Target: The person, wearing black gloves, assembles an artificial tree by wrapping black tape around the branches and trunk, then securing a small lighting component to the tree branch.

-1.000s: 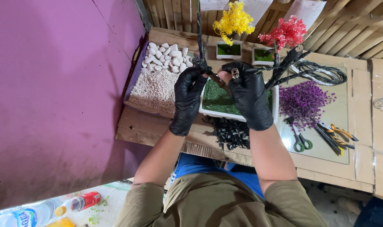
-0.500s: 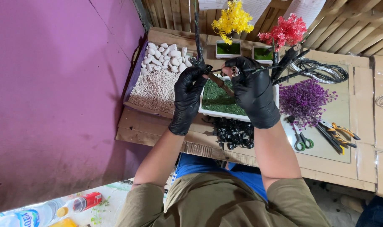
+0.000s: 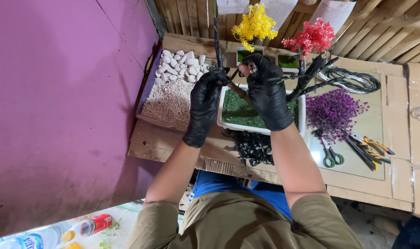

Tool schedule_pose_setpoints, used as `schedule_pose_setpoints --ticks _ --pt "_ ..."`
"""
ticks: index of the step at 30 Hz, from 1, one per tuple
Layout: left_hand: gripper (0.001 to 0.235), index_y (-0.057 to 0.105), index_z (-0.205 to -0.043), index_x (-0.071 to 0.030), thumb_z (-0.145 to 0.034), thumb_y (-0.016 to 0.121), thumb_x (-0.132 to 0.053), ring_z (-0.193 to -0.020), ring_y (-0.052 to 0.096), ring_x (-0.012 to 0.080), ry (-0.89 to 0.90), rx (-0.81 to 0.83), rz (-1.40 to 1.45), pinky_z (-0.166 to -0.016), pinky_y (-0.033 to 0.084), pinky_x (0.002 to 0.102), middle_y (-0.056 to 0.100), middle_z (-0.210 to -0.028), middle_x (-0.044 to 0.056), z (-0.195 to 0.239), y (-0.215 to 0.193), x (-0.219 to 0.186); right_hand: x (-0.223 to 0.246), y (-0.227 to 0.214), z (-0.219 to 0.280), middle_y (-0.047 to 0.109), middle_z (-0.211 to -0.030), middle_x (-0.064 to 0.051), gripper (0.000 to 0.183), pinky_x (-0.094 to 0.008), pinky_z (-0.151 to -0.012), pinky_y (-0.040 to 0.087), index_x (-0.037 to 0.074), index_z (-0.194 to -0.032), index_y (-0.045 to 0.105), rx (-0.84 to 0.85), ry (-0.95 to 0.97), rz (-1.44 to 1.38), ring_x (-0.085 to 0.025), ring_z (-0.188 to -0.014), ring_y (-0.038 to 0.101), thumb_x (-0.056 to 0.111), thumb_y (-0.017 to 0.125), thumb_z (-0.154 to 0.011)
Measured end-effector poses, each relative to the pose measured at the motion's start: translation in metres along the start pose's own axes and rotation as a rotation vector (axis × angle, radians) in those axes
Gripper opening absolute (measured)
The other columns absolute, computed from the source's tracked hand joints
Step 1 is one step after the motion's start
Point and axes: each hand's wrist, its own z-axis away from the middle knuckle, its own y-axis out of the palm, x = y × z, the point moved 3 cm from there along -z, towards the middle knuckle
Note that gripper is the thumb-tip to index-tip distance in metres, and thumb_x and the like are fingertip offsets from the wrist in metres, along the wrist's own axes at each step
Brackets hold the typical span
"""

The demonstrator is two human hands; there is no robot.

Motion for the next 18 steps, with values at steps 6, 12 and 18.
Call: schedule_pose_setpoints --ticks 6,12,18 --pt "0.018 0.071 -0.107 -0.003 -0.091 0.075 0.004 -0.104 0.069 0.0285 0.226 0.097 -0.046 -0.095 0.055 0.04 0.067 -0.108 0.016 -0.015 -0.005 0.024 -0.04 0.021 0.003 0.069 -0.08 -0.009 0.011 -0.057 -0.067 0.067 0.007 -0.095 0.069 0.008 0.73 -0.507 -0.029 -0.084 0.074 0.008 0.079 -0.092" --pt "0.022 0.076 -0.106 -0.002 -0.085 0.081 0.005 -0.105 0.068 0.0345 0.444 0.165 -0.09 -0.096 0.055 0.045 0.067 -0.115 0.018 -0.038 -0.015 0.02 -0.024 0.024 -0.01 0.07 -0.075 -0.01 0.014 -0.033 -0.07 0.064 0.006 -0.081 0.07 0.187 0.474 -0.434 -0.025 -0.08 0.073 0.0 0.076 -0.092" --pt "0.019 0.076 -0.1 0.001 -0.083 0.083 0.007 -0.096 0.069 0.0371 0.517 0.3 -0.075 -0.089 0.056 0.044 0.066 -0.109 0.02 -0.057 -0.02 0.012 -0.027 0.028 -0.01 0.07 -0.074 -0.009 0.014 -0.03 -0.076 0.055 0.008 -0.082 0.072 0.336 0.518 -0.529 -0.024 -0.078 0.069 0.013 0.08 -0.092"
